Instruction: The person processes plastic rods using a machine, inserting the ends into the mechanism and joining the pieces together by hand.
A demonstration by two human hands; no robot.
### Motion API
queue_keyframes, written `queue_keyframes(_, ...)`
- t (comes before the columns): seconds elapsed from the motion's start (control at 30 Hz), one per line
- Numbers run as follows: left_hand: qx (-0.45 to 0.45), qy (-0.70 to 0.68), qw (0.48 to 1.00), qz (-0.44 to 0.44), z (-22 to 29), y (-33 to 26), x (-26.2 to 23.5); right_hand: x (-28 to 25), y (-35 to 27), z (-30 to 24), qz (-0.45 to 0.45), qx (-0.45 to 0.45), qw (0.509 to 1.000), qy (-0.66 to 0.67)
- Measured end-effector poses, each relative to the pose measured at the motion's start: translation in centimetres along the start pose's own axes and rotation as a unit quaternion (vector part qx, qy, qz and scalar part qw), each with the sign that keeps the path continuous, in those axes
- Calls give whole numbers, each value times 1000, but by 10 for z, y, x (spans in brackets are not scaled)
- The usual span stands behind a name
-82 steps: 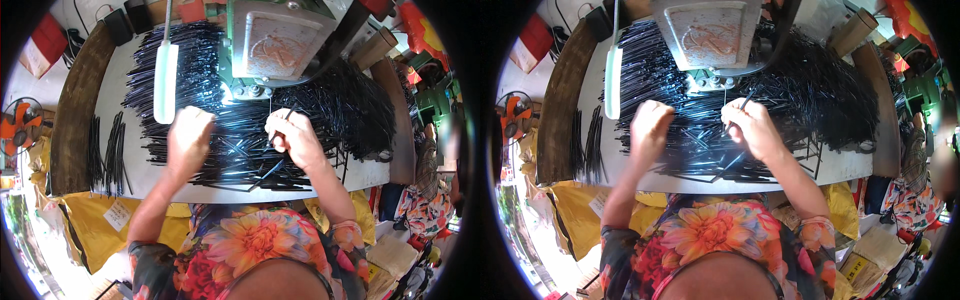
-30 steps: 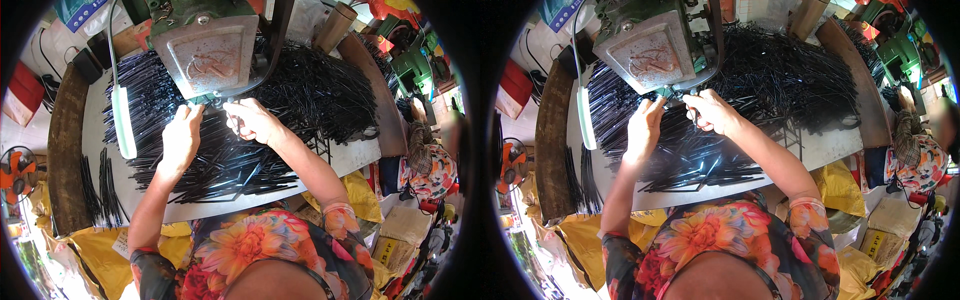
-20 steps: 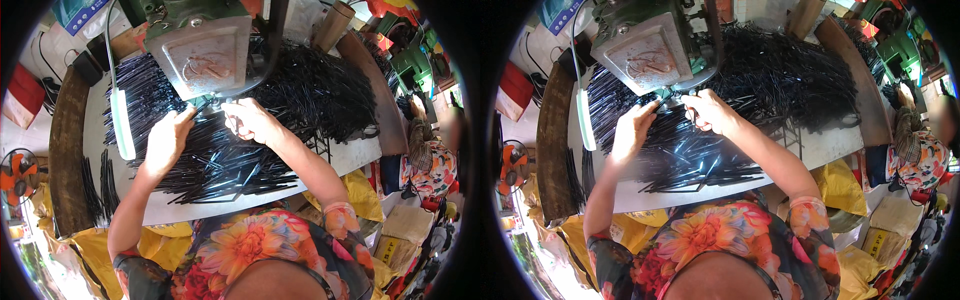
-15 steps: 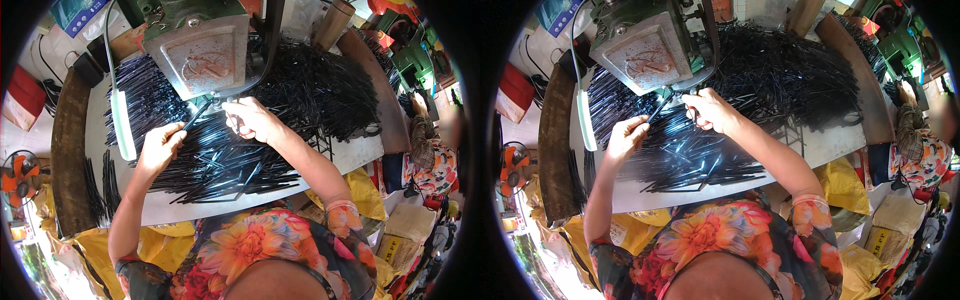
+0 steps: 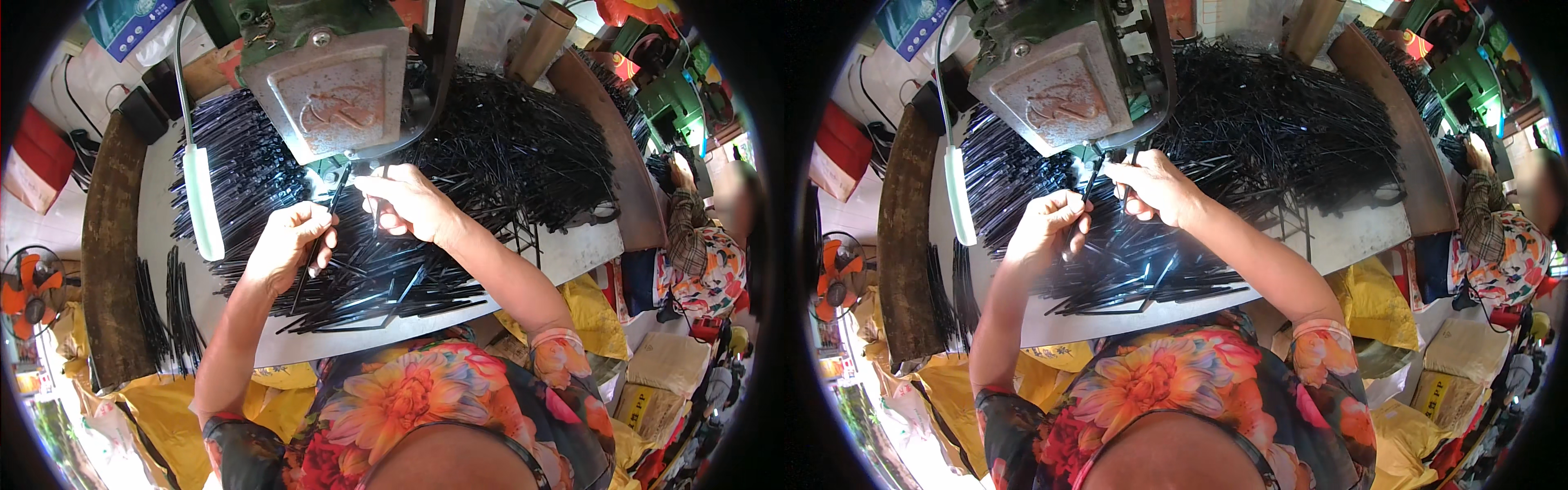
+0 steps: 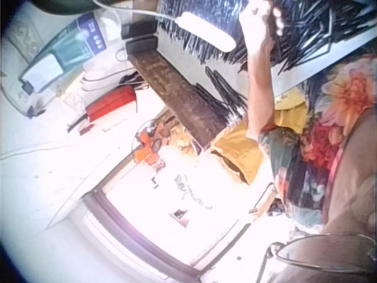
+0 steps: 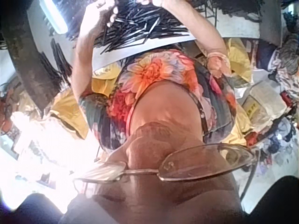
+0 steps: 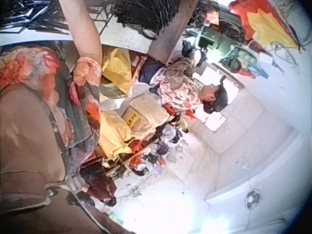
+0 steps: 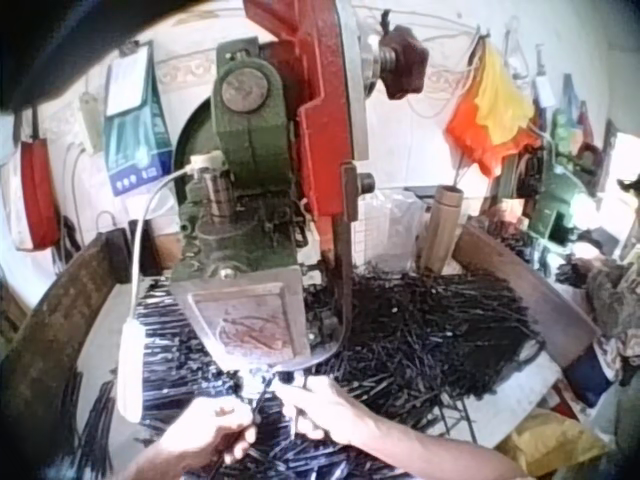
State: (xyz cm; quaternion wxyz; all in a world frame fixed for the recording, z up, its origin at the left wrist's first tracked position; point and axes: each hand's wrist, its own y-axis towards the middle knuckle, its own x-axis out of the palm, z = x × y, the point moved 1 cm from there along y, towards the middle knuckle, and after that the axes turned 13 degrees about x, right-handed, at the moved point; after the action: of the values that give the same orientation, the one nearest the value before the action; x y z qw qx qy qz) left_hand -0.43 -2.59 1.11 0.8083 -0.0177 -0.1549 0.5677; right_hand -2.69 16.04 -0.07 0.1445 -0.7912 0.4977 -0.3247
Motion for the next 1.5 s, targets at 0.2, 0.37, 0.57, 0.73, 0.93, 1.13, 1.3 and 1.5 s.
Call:
queue_keyframes(0.2, -3, -57, 998, -9, -5, -12, 12, 14, -4, 5, -26, -36, 999, -28)
queue_keyframes(0.37, 224, 329, 913, 91, -11, -25, 17, 15, -2, 16, -88, -79, 992, 42)
queue_keyframes(0.57, 446, 656, 601, 99, -18, -31, 12, 14, -6, 12, -131, -100, 986, 6)
queue_keyframes(0.73, 462, 658, 585, 102, -21, -31, 10, 15, -8, 12, -136, -79, 986, 58)
queue_keyframes(0.93, 460, 660, 587, 95, -22, -29, 11, 12, -7, 13, -125, -95, 987, 27)
queue_keyframes(1.13, 367, 554, 746, 42, -18, -25, 9, 10, -5, 13, -87, -123, 989, 3)
queue_keyframes(1.3, 308, 520, 796, 43, 0, -15, 15, 3, -14, 3, 17, -69, 994, 85)
queue_keyframes(1.5, 279, 287, 914, 67, -19, -8, 46, -32, 3, -2, 67, -138, 969, 191)
